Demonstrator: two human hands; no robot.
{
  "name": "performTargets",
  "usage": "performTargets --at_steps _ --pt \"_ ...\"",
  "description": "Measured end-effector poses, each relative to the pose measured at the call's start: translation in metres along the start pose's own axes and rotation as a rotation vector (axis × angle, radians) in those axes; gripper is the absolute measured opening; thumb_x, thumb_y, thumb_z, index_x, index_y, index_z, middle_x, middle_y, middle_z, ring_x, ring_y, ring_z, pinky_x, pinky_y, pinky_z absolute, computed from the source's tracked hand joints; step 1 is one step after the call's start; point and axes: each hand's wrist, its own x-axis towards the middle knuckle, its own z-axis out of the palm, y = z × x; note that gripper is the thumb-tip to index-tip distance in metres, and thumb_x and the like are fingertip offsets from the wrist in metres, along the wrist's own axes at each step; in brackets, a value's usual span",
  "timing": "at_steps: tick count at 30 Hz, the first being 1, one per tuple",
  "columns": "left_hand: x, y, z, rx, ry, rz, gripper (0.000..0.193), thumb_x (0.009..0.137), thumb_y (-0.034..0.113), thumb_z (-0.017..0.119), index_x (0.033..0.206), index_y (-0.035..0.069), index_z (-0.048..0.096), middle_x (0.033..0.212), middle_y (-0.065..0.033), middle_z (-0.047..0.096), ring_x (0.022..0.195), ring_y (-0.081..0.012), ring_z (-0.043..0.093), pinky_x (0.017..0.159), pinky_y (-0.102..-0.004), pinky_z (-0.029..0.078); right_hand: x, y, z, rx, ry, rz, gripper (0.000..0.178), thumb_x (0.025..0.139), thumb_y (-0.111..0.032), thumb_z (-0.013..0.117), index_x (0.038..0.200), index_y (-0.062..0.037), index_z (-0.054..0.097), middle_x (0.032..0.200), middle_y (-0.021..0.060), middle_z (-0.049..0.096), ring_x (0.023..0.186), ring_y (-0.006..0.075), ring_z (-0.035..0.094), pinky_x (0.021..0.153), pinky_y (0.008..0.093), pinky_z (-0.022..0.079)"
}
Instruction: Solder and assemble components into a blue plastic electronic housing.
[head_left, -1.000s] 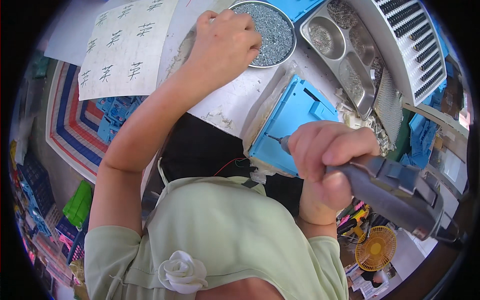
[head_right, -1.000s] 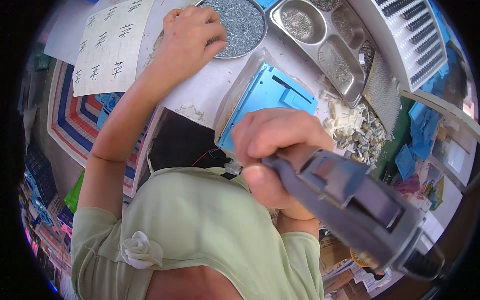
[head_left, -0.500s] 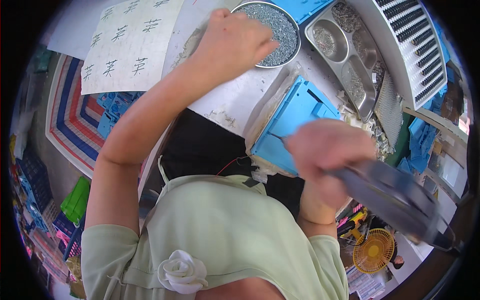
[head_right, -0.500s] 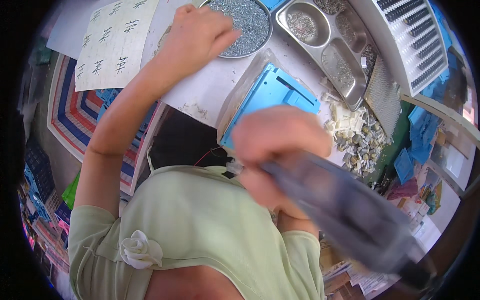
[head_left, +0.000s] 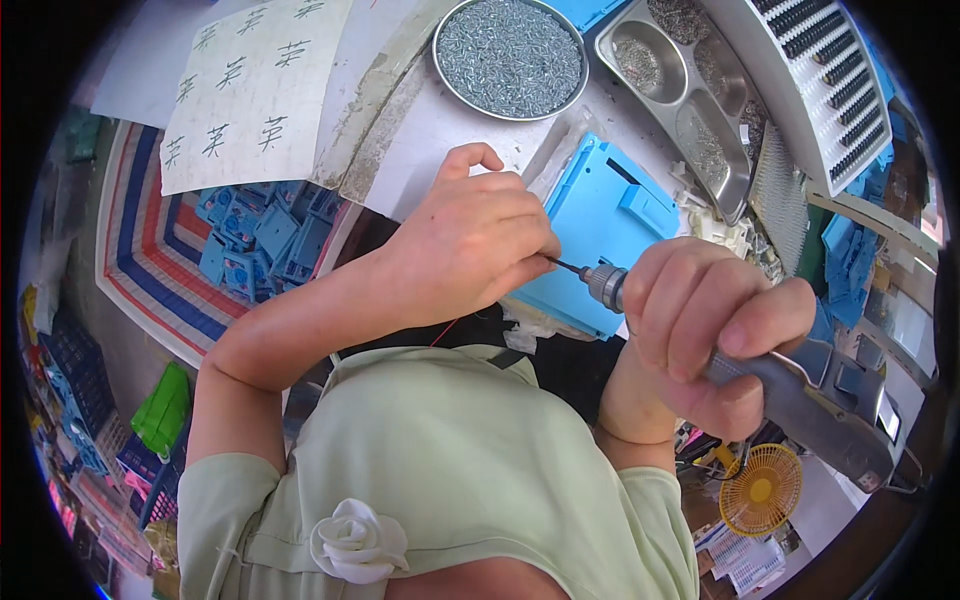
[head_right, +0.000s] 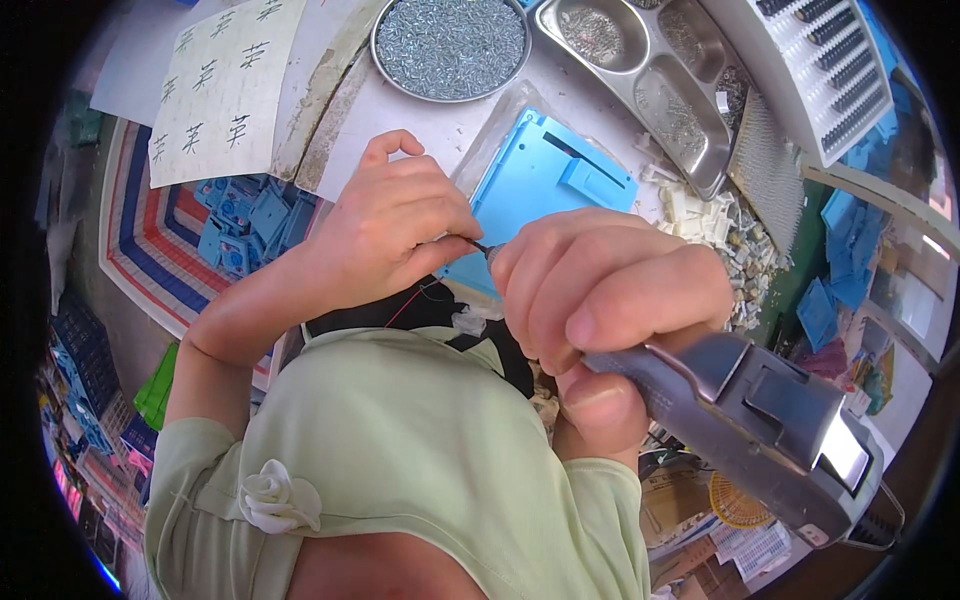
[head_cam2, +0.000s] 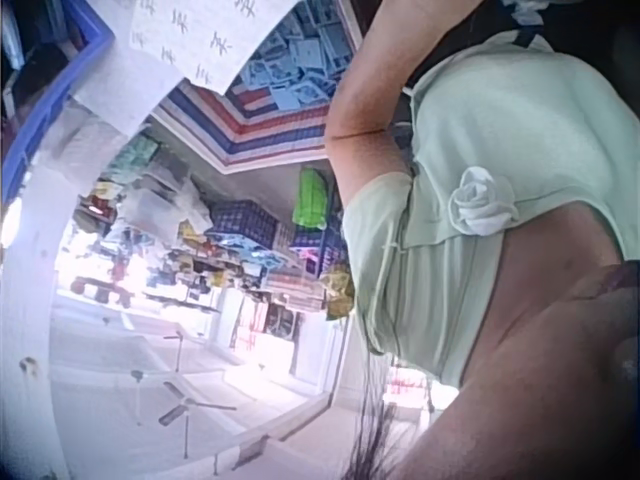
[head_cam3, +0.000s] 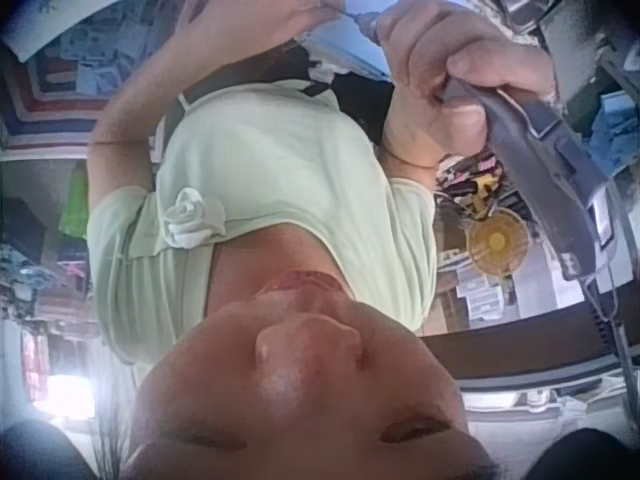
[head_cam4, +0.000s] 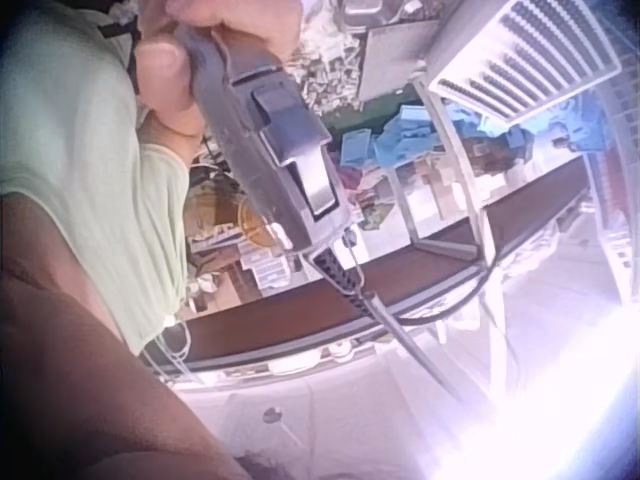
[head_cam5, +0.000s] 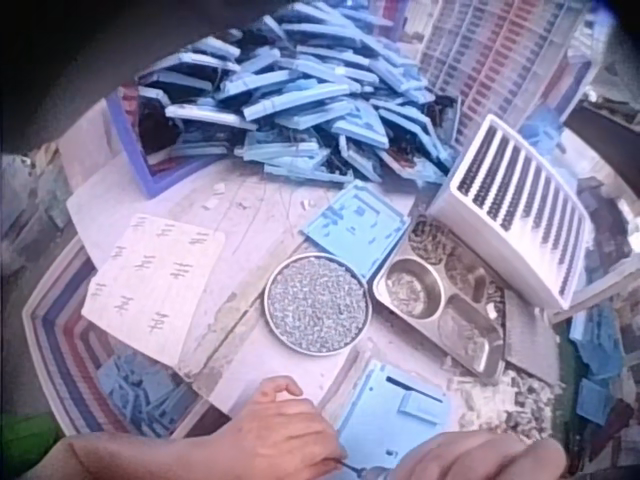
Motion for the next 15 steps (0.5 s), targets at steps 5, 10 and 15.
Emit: performTargets --at_steps 5,10,15 --pt "-0.001 0.005 -0.011 0.145 -0.118 0.048 0.024 0.071 0.013 0.084 0.089 0.012 0.069 0.090 0.0011 0.068 0.086 -0.0190 0.063 0.099 -0.0458 0.036 -0.006 0.001 0.007 0.044 0.056 0.041 0.035 0.092 -0.030 0.075 0.102 -0.0068 0.051 0.066 0.0039 0.057 0.052 0.0169 0.054 0.050 0.0341 0.044" --pt "0.002 0.003 -0.026 0.175 -0.053 -0.017 0.043 0.072 0.009 0.078 0.114 0.011 0.068 0.113 -0.0070 0.068 0.107 -0.0262 0.062 0.106 -0.0465 0.035 -0.024 0.002 0.021 0.109 0.140 0.121 0.036 0.087 -0.026 0.082 0.098 -0.0046 0.055 0.063 0.0059 0.056 0.052 0.0194 0.053 0.050 0.0356 0.044" --pt "-0.005 -0.014 -0.041 0.176 0.072 -0.081 0.049 0.075 0.000 0.065 0.123 0.009 0.066 0.120 -0.0119 0.067 0.116 -0.0302 0.060 0.106 -0.0440 0.038 -0.038 0.018 0.035 0.010 0.147 0.122 0.024 0.081 -0.005 0.078 0.091 -0.0033 0.056 0.062 0.0063 0.056 0.050 0.0212 0.055 0.050 0.0353 0.047"
